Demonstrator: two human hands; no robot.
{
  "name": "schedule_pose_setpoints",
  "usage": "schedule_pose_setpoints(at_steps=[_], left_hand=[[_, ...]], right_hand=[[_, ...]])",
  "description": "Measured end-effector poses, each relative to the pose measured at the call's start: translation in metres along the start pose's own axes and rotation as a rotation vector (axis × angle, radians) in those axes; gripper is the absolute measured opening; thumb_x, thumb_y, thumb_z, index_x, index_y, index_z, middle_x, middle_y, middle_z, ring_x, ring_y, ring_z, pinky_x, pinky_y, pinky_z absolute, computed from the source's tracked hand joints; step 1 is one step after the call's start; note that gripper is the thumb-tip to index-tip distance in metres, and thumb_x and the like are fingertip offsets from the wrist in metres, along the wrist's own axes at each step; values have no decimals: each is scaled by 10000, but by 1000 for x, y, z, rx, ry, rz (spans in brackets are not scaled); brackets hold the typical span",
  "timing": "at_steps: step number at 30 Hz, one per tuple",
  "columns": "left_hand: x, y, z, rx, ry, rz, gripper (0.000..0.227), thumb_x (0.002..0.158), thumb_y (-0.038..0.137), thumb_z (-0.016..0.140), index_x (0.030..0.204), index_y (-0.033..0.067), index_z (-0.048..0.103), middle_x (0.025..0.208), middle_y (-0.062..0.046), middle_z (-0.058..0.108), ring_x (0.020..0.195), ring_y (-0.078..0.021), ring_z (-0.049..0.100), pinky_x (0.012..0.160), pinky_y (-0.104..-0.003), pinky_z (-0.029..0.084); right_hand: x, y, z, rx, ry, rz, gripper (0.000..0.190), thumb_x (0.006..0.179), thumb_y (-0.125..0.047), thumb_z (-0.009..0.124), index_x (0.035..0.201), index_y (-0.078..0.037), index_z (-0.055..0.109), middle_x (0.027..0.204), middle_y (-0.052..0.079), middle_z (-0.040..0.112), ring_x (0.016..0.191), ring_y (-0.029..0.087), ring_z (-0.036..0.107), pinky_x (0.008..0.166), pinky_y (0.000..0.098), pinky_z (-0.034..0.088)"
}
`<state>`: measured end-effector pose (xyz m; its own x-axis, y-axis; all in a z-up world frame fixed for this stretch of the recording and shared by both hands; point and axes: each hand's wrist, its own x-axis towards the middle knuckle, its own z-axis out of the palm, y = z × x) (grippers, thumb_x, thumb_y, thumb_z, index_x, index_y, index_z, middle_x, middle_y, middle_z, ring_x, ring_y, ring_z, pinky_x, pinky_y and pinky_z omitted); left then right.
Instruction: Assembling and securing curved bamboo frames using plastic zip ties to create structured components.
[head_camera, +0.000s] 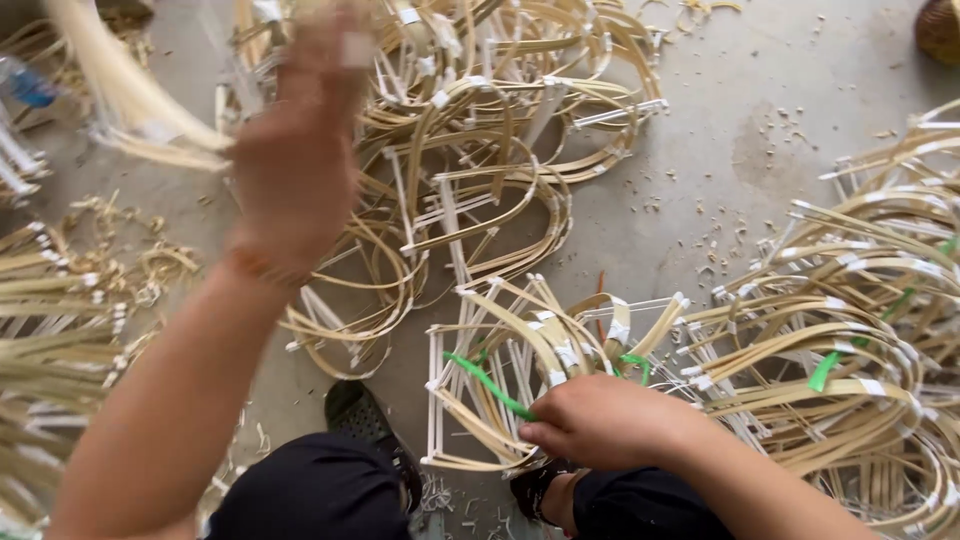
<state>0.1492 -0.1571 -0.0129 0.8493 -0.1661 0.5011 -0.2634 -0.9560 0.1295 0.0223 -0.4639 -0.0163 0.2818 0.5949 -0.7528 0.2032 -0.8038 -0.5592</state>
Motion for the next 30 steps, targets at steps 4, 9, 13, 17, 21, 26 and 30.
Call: schedule_pose_setpoints(at_steps=[4, 9, 13, 17, 21, 26, 30], left_hand=[[34, 81, 150, 222, -135, 321, 849, 1034, 133, 559, 1616, 128, -59, 950, -163, 711, 446, -136, 577, 343, -309, 438], [-19, 134, 325, 85, -648, -40, 838, 946, 73, 506, 1619, -83, 31, 790, -116, 727, 618, -263, 710, 642, -429, 534], [-52, 127, 373, 120, -854, -325, 294, 975, 190, 495, 1209, 146, 668, 1079, -110, 707, 987, -315, 695, 968, -527, 405], [-47, 112, 332, 268, -810, -155, 271, 850, 227, 567, 1007, 202, 786, 1143, -101, 699, 1092, -277, 657, 898, -476, 425], [-3, 86, 186, -55, -1031, -122, 264, 921, 238, 614, 1107, 168, 788, 1088, -112, 761, 1016, -289, 710, 962, -458, 499], [31, 37, -47, -1127, -820, -587, 359, 878, 247, 731, 1093, -40, 712, 965, -142, 800, 930, -235, 791, 885, -376, 630], [-18, 7, -120, -1278, -698, -580, 405, 895, 240, 708, 1183, -44, 703, 927, -184, 774, 930, -262, 799, 882, -399, 640]], right_hand=[[-8, 11, 3, 33, 3, -46, 411, 1018, -431, 486, 950, -86, 701, 831, 154, 700, 839, 366, 687, 798, 512, 515], [-19, 30, -5, 75, 52, -129, 382, 1014, -415, 512, 962, -83, 694, 847, 173, 690, 831, 398, 676, 790, 523, 524], [-20, 44, -7, 113, 8, -165, 452, 1031, -440, 511, 904, -40, 677, 821, 193, 678, 823, 415, 663, 767, 528, 527], [-22, 46, -6, 119, 12, -164, 457, 1030, -448, 494, 925, -41, 674, 855, 183, 680, 849, 401, 669, 786, 526, 522], [-16, 39, -7, 97, 43, -147, 457, 1029, -460, 469, 946, -64, 681, 871, 162, 687, 861, 363, 676, 788, 509, 517], [15, 47, 2, 502, 346, 151, 487, 1017, -490, 447, 911, -102, 721, 802, 53, 733, 745, 194, 697, 730, 371, 592], [22, 44, 4, 777, 675, -63, 578, 1135, -428, 396, 949, 48, 667, 793, 192, 511, 685, 299, 487, 670, 478, 468]])
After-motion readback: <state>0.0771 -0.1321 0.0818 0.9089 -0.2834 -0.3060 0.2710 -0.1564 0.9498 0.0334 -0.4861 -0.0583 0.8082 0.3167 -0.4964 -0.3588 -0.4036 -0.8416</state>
